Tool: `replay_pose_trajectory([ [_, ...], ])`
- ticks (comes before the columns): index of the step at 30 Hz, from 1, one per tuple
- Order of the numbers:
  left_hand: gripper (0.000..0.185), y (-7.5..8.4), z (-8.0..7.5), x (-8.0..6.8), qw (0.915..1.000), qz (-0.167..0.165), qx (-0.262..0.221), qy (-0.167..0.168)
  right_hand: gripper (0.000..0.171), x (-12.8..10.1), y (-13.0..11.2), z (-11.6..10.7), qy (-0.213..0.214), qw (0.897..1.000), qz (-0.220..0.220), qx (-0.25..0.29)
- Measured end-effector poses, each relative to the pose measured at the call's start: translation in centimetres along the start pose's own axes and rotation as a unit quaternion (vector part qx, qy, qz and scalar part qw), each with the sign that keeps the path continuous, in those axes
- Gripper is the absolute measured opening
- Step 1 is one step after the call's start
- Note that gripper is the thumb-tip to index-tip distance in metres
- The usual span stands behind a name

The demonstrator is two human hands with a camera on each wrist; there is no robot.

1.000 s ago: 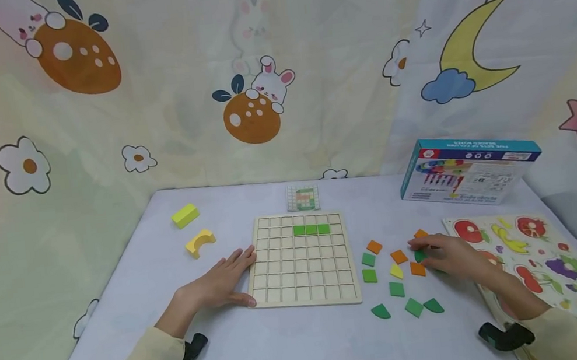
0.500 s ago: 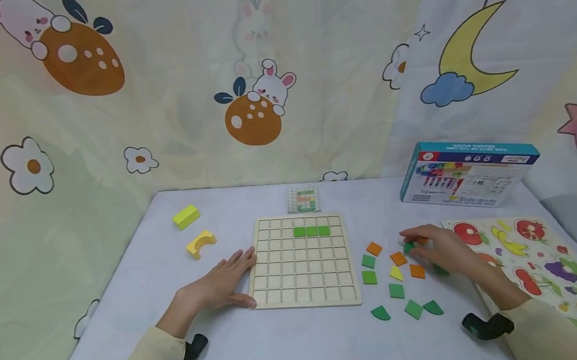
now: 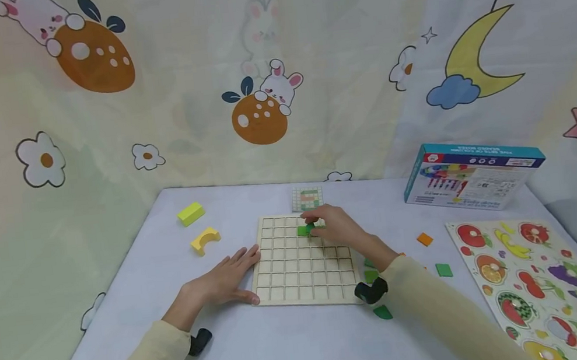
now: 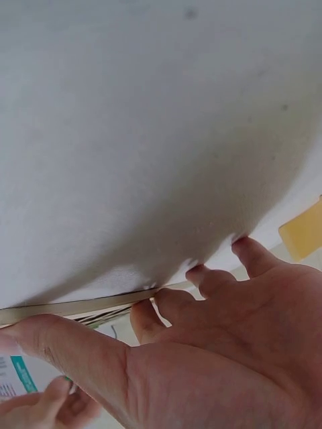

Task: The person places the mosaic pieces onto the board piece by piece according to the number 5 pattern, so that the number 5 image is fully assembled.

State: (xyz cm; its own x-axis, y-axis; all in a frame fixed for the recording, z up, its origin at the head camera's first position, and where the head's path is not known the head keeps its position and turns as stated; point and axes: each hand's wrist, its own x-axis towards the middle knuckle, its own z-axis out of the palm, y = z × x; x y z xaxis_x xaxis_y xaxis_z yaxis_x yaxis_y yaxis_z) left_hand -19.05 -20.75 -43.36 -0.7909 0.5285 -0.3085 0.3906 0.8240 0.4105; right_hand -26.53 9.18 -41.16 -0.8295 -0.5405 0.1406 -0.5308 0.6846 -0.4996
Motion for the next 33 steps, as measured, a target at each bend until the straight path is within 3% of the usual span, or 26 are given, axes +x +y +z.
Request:
replay_pose_trajectory([
  [10, 0.102, 0.3, -0.3, 0.2, 1.0, -0.001, -0.003, 0.002, 0.039, 3.8, -2.0, 4.2, -0.004, 0.999, 0.048, 0.017],
  [15, 0.101, 0.3, -0.1, 0.3, 1.0, -0.005, 0.001, 0.001, 0.039, 4.0, -1.8, 5.1, 0.0, 0.998, 0.068, 0.015],
  [22, 0.101, 0.2, 0.1, 0.3, 1.0, -0.009, 0.005, 0.0, 0.039, 3.9, -1.4, 5.7, 0.01, 0.996, 0.079, 0.051],
  [33, 0.101, 0.2, 0.2, 0.3, 0.9999, -0.007, 0.008, 0.003, 0.037, 3.5, -1.5, 6.0, 0.037, 0.995, 0.085, 0.03],
])
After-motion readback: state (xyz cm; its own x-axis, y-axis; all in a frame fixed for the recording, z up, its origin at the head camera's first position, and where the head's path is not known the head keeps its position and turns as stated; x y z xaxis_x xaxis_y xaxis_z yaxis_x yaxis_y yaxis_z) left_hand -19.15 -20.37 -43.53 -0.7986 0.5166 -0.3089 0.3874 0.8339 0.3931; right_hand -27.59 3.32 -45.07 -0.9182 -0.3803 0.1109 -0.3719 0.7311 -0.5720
